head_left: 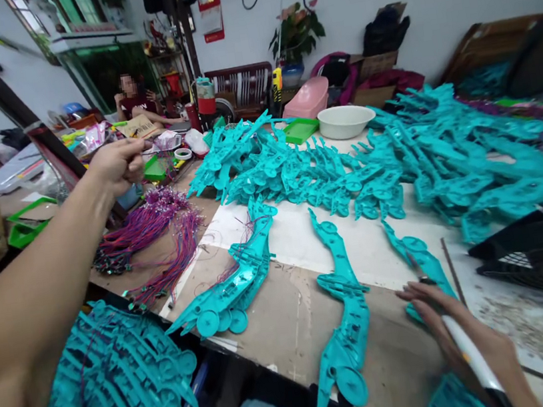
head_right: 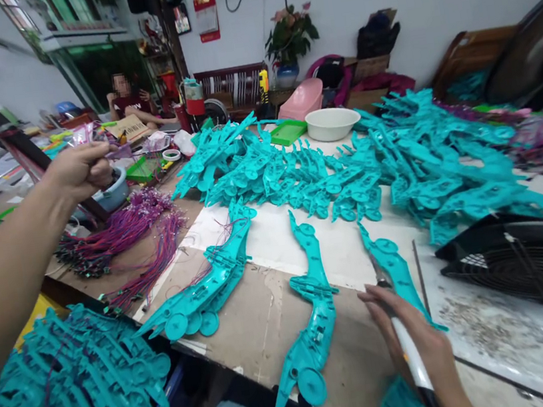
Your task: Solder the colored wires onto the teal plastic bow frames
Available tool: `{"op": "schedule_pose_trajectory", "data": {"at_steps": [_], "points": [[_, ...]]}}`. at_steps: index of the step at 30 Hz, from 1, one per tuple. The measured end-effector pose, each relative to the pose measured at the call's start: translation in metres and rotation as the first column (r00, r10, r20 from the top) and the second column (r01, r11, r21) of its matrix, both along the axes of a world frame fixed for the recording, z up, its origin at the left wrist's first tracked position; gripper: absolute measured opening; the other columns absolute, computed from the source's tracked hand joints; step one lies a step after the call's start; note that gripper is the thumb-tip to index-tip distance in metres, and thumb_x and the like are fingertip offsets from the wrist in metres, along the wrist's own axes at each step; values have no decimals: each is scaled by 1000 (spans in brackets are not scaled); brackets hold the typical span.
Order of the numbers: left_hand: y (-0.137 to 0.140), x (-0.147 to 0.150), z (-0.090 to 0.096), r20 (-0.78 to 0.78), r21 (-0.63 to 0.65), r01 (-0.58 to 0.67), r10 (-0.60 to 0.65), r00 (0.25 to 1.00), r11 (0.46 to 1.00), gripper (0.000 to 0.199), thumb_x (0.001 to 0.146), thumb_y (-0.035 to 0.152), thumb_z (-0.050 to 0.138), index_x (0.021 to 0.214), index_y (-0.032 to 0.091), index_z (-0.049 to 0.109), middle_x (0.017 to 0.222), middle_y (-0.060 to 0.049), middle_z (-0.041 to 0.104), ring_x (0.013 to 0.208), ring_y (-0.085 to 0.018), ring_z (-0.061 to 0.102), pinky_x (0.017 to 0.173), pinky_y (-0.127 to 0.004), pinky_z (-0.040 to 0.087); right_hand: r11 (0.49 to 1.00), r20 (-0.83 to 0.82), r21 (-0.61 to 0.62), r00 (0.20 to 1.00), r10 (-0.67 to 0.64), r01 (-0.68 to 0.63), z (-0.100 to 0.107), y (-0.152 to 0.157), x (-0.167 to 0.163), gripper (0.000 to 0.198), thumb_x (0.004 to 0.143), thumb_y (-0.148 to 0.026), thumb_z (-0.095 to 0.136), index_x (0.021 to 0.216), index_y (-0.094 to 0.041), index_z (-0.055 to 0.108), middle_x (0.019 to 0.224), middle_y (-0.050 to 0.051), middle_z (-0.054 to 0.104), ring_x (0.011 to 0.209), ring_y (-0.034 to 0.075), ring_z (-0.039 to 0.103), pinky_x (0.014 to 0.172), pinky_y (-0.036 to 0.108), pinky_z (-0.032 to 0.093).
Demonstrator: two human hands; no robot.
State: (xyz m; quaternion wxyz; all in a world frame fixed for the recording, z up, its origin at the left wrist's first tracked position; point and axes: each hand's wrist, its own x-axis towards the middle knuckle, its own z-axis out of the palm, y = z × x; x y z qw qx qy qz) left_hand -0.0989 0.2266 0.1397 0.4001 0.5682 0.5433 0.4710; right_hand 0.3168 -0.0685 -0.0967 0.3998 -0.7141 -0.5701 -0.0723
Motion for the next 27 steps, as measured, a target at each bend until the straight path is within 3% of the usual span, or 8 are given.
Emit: {"op": "schedule_pose_trajectory", "data": {"at_steps": [3,7,12,15,19,22,24,27], "points": [[-8,4,6,53,83,14,-18,998,996,21,101,17,37,96,11,57,37,11,28,41,-7,13,52,-21,14,999,18,18,999,-31,31,36,4,-8,39,90,-55,47,113,-29,65,105,4,74,101,28,70,80,38,59],[-4,-3,-5,-92,72,-175,181,979,982,15,96,17,51,89,8,61,38,8,36,45,-9,20,53,-22,20,1000,56,17,998,1,-2,63,13,-22,36,90,-53,49,110,-29,66,104,4,74,97,27,71,80,38,59],[10,-18,-8,-219,212,-162,208,953,964,19,87,24,66,78,9,60,40,10,36,50,-7,27,55,-20,28,990,97,141,995,14,-28,64,21,-38,33,91,-53,49,102,-29,68,97,1,75,91,24,73,77,33,57],[14,-29,2,-317,268,-148,233,919,952,18,79,22,72,76,7,62,39,11,38,52,-7,30,57,-20,31,995,102,100,995,4,-14,67,19,-42,33,91,-52,50,102,-28,69,99,2,75,91,24,73,77,32,57],[6,-36,8,-387,276,-240,336,859,931,11,82,15,63,76,5,64,40,9,40,50,-8,33,55,-21,31,989,61,84,990,-124,119,73,16,-42,42,90,-58,47,104,-26,70,103,5,75,92,26,72,71,34,55],[-2,-38,2,-444,260,-281,373,814,924,12,84,12,57,78,5,65,42,8,39,50,-9,34,55,-21,32,995,76,61,994,-84,80,76,14,-43,43,89,-60,46,102,-27,71,100,4,75,84,24,73,67,33,54],[-2,-42,-1,-403,317,-347,456,793,883,12,84,10,54,80,4,64,45,8,39,51,-9,34,55,-21,31,996,80,65,995,-65,60,80,13,-46,43,89,-61,46,101,-28,71,99,3,75,86,23,72,69,32,54],[7,-50,2,-336,495,-397,591,733,773,12,85,10,54,84,4,64,55,6,48,58,-8,38,58,-19,33,983,18,104,988,-155,152,86,12,-51,44,89,-62,46,103,-27,71,104,3,74,91,24,71,71,32,53]]}}
